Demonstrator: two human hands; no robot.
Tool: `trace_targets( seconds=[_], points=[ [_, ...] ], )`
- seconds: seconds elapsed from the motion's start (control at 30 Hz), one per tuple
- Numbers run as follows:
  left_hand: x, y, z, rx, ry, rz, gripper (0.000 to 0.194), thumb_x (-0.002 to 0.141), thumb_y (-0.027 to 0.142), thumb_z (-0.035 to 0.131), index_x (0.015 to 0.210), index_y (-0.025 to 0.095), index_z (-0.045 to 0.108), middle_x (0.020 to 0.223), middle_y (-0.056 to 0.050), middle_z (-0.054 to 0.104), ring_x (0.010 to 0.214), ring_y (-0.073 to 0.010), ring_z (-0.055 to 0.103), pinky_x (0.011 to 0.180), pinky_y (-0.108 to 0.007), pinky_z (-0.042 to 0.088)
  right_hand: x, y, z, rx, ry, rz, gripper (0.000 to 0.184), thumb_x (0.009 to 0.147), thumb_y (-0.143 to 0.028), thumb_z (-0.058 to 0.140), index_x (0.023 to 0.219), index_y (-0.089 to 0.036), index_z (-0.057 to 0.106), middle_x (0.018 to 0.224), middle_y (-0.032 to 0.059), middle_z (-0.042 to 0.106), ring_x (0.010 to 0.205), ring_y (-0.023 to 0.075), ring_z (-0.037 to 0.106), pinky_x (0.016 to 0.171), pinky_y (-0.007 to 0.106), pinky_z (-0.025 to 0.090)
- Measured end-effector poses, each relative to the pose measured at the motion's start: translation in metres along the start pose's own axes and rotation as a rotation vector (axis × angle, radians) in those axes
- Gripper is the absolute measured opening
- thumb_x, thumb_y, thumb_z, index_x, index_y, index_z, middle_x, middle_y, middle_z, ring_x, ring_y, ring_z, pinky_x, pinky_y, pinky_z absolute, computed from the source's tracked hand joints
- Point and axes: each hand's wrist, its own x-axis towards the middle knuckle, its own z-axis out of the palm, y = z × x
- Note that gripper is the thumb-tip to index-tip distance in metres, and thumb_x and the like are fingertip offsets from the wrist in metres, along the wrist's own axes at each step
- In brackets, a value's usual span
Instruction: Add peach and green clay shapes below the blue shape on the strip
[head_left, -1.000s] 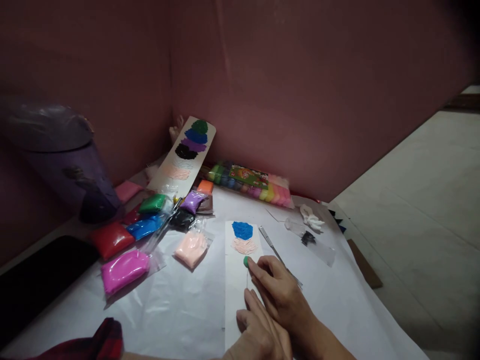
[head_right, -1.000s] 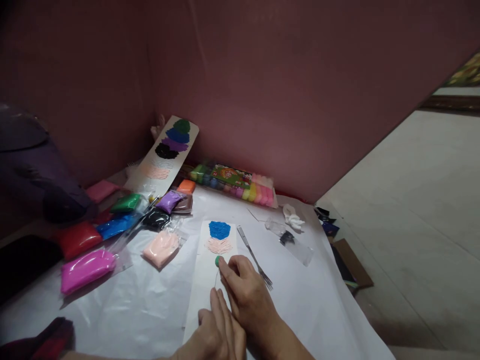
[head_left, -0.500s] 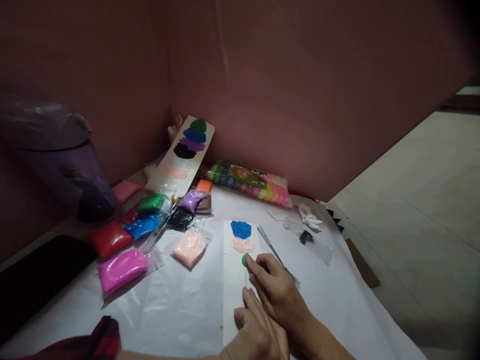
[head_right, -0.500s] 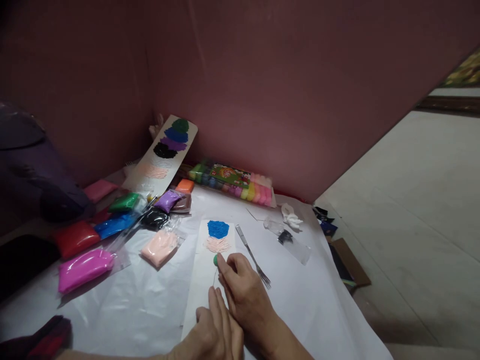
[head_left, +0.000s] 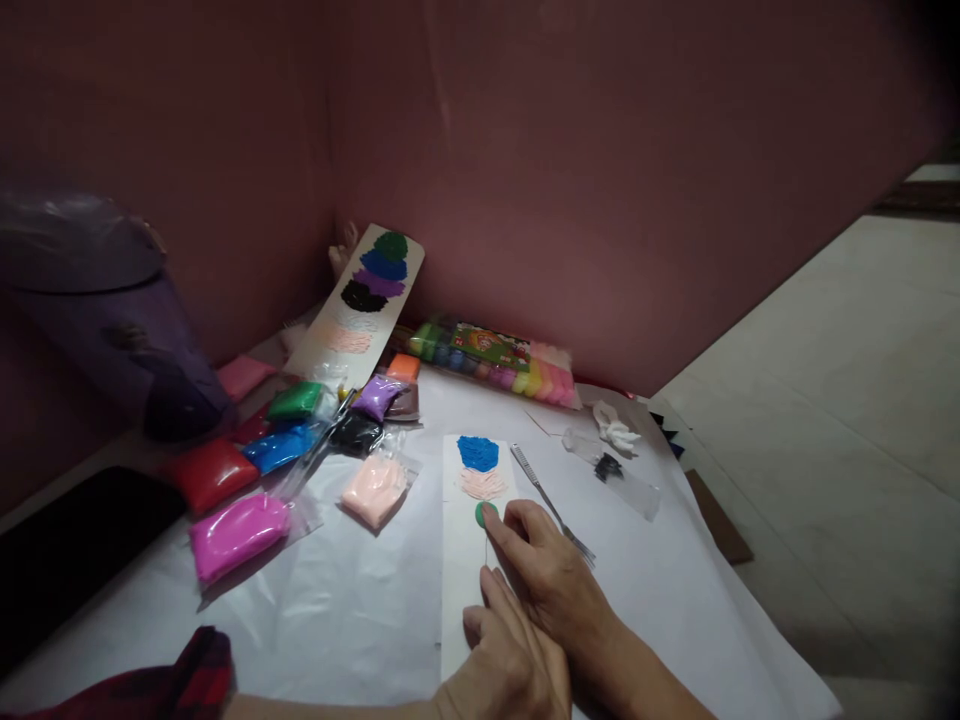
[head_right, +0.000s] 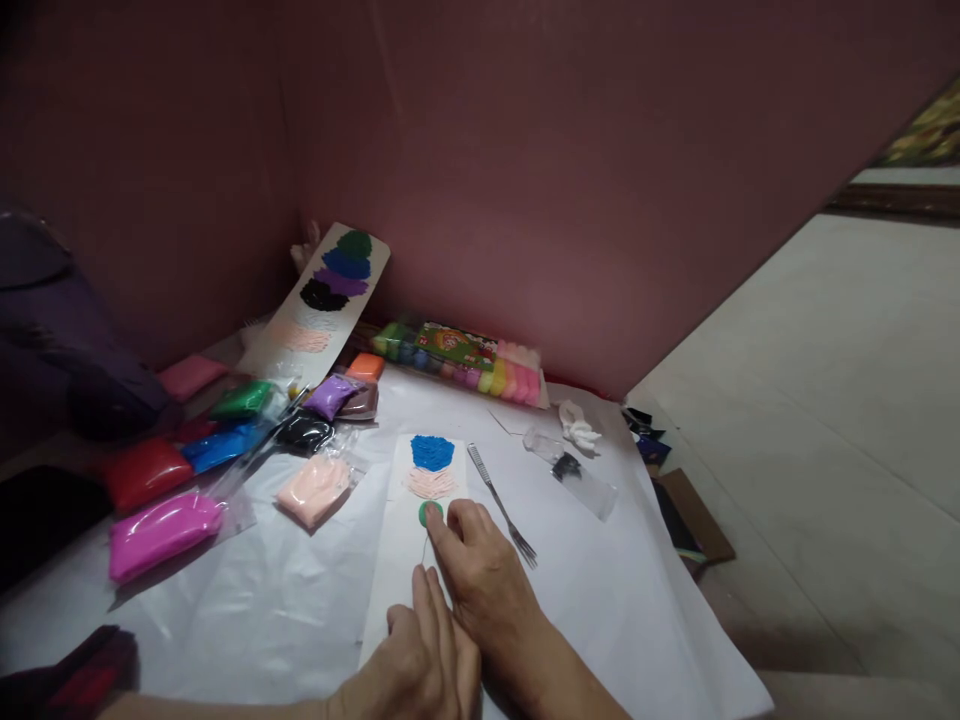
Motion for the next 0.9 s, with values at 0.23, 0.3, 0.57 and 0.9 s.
trace_targets(
  seconds=[0.23,0.3,0.57,0.9],
  points=[
    [0.000,-0.001,0.001,0.033,0.031,0.006,0.011,0.077,0.013,0.053,0.079,0.005,0.060,0.079,-0.019,0.071,0.071,-0.0311,0.069,0.041,-0.028,0.042,0.001,-0.001,-0.002,-0.004,-0.018,0.017,0.047,0.083,-0.014,0.048,0.130,-0.017,0.047,0.087,0.0078,0.046,0.074,0.0185,0.046,0.061,0.029,0.044],
    [0.000,-0.002,0.000,0.023,0.022,0.003,0.011,0.078,0.014,0.054,0.079,0.005,0.060,0.079,-0.020,0.071,0.072,-0.0313,0.069,0.042,-0.028,0.042,0.001,-0.002,-0.003,-0.007,-0.025,0.026,0.046,0.083,-0.014,0.048,0.129,-0.018,0.048,0.087,0.0076,0.046,0.074,0.0182,0.046,0.061,0.029,0.043],
    [0.000,-0.002,-0.001,0.017,0.010,0.022,0.016,0.078,0.016,0.054,0.083,0.003,0.061,0.082,-0.023,0.070,0.073,-0.0332,0.069,0.043,-0.030,0.042,-0.003,0.001,-0.003,0.017,0.127,0.021,0.045,0.086,-0.010,0.045,0.130,-0.017,0.046,0.091,0.0090,0.051,0.076,0.0177,0.052,0.063,0.028,0.046],
    [-0.001,-0.005,-0.004,-0.047,0.003,0.059,0.022,0.074,0.017,0.053,0.083,0.000,0.063,0.085,-0.029,0.068,0.076,-0.0392,0.067,0.041,-0.031,0.038,0.002,0.028,-0.030,-0.105,-0.085,0.763,0.004,0.082,-0.015,0.052,0.082,-0.018,0.055,0.078,0.0046,0.063,0.070,0.0202,0.059,0.063,0.030,0.041]
  ],
)
